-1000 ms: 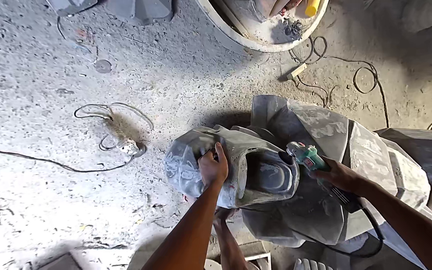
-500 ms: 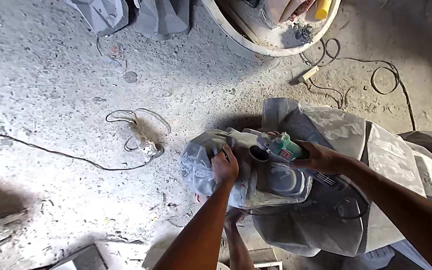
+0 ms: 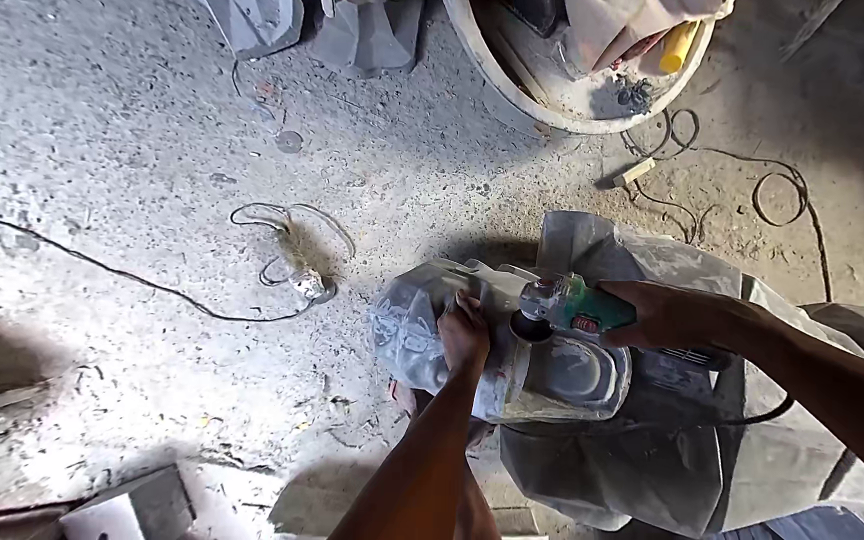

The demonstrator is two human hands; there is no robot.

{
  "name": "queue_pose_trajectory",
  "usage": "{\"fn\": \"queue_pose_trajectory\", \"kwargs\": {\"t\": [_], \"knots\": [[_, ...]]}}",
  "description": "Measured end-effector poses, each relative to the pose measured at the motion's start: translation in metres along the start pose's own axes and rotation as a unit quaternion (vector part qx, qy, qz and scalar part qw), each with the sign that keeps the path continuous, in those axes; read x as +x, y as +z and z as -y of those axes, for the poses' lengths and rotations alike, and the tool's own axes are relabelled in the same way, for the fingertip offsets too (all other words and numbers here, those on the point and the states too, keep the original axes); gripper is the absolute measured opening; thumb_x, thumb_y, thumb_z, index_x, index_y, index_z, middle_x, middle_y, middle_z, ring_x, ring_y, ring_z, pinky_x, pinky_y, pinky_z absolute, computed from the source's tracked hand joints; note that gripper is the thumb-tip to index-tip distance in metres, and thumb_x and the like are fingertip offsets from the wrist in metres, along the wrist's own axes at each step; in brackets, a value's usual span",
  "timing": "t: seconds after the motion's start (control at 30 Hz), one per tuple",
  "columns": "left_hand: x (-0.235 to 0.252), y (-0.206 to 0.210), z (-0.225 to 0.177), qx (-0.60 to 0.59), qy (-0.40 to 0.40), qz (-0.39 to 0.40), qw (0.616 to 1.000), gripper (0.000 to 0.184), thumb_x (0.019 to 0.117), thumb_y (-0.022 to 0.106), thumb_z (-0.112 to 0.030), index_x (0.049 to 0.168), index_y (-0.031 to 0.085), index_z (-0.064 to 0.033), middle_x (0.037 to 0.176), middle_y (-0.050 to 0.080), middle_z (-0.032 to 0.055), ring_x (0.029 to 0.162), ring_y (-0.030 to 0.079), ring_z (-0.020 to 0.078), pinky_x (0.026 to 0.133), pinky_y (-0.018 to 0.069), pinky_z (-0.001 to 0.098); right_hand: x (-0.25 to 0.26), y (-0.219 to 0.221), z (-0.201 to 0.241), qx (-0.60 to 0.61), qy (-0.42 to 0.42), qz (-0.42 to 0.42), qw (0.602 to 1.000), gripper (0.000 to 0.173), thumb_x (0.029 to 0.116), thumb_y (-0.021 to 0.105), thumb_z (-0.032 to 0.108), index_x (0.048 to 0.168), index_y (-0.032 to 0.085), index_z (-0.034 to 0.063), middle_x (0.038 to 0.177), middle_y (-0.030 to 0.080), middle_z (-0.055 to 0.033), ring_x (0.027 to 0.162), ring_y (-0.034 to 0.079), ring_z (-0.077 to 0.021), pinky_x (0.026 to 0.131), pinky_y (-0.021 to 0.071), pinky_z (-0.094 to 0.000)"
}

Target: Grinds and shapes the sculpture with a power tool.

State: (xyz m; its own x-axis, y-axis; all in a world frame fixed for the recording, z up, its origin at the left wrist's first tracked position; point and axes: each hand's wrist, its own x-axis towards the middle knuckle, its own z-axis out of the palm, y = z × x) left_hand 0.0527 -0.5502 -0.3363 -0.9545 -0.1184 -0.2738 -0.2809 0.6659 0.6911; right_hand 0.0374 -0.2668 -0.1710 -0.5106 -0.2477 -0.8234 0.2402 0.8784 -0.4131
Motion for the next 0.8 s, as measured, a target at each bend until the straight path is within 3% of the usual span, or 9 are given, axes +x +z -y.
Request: {"fn": "queue_pose_trajectory", "kwargs": {"t": [0.17,0.37,0.47,0.57,0.7,0.8], "knots": [[0.003,0.003,-0.001,-0.015,-0.003,-0.018,1.000,0.045,0.1125,0.030,-0.029,0.097,0.065,-0.0056,0.084,0.069,0.0067,0.082,0.070,0.0197,0.080,0.0578,0.0437,0.010,-0.001,-0.001,-0.013,0.004,-0.015,1.000,0.054,0.0881,0.077,0.050,0.129,0.057,0.0207,0.100,0.069,0.0002,0.090,0.069,-0.0130,0.081,0.0589,-0.0414],[0.001,0.004,0.000,-0.002,0.005,-0.041,0.999,0.045,0.1124,0.030,-0.027,0.095,0.064,-0.0043,0.082,0.067,0.0092,0.081,0.069,0.0224,0.078,0.0565,0.0450,0.004,-0.007,0.010,-0.022,-0.012,0.024,0.999,0.053,0.0858,0.078,0.050,0.126,0.058,0.0231,0.100,0.069,0.0032,0.091,0.068,-0.0094,0.082,0.0589,-0.0381],[0.002,0.003,-0.003,0.017,-0.007,-0.032,0.999,0.047,0.1125,0.029,-0.030,0.094,0.064,-0.0051,0.083,0.068,0.0098,0.083,0.069,0.0247,0.079,0.0559,0.0468,0.013,-0.011,0.011,-0.006,-0.007,0.015,1.000,0.052,0.0887,0.079,0.045,0.129,0.059,0.0179,0.102,0.070,-0.0021,0.093,0.069,-0.0147,0.084,0.0582,-0.0421],[0.001,0.003,-0.003,0.052,-0.021,-0.017,0.998,0.054,0.1134,0.022,-0.037,0.100,0.063,-0.0032,0.089,0.068,0.0174,0.090,0.070,0.0334,0.080,0.0553,0.0546,0.036,-0.015,-0.006,0.008,0.012,0.018,1.000,0.053,0.0896,0.079,0.043,0.129,0.059,0.0139,0.102,0.069,-0.0067,0.091,0.069,-0.0190,0.083,0.0585,-0.0457],[0.000,0.004,-0.002,0.062,-0.023,-0.013,0.998,0.057,0.1127,0.019,-0.041,0.098,0.061,-0.0054,0.086,0.067,0.0156,0.085,0.069,0.0332,0.074,0.0555,0.0539,0.037,-0.025,-0.005,0.055,0.031,0.054,0.997,0.052,0.0890,0.081,0.039,0.129,0.058,0.0141,0.101,0.070,-0.0077,0.081,0.072,-0.0187,0.074,0.0629,-0.0421],[-0.001,0.004,0.000,0.065,-0.020,-0.002,0.998,0.054,0.1127,0.020,-0.039,0.098,0.060,-0.0066,0.084,0.066,0.0129,0.083,0.068,0.0308,0.073,0.0554,0.0527,0.029,-0.024,0.011,0.082,0.034,0.078,0.993,0.054,0.0905,0.080,0.036,0.133,0.056,0.0127,0.104,0.070,-0.0091,0.080,0.072,-0.0185,0.074,0.0629,-0.0401]]}}
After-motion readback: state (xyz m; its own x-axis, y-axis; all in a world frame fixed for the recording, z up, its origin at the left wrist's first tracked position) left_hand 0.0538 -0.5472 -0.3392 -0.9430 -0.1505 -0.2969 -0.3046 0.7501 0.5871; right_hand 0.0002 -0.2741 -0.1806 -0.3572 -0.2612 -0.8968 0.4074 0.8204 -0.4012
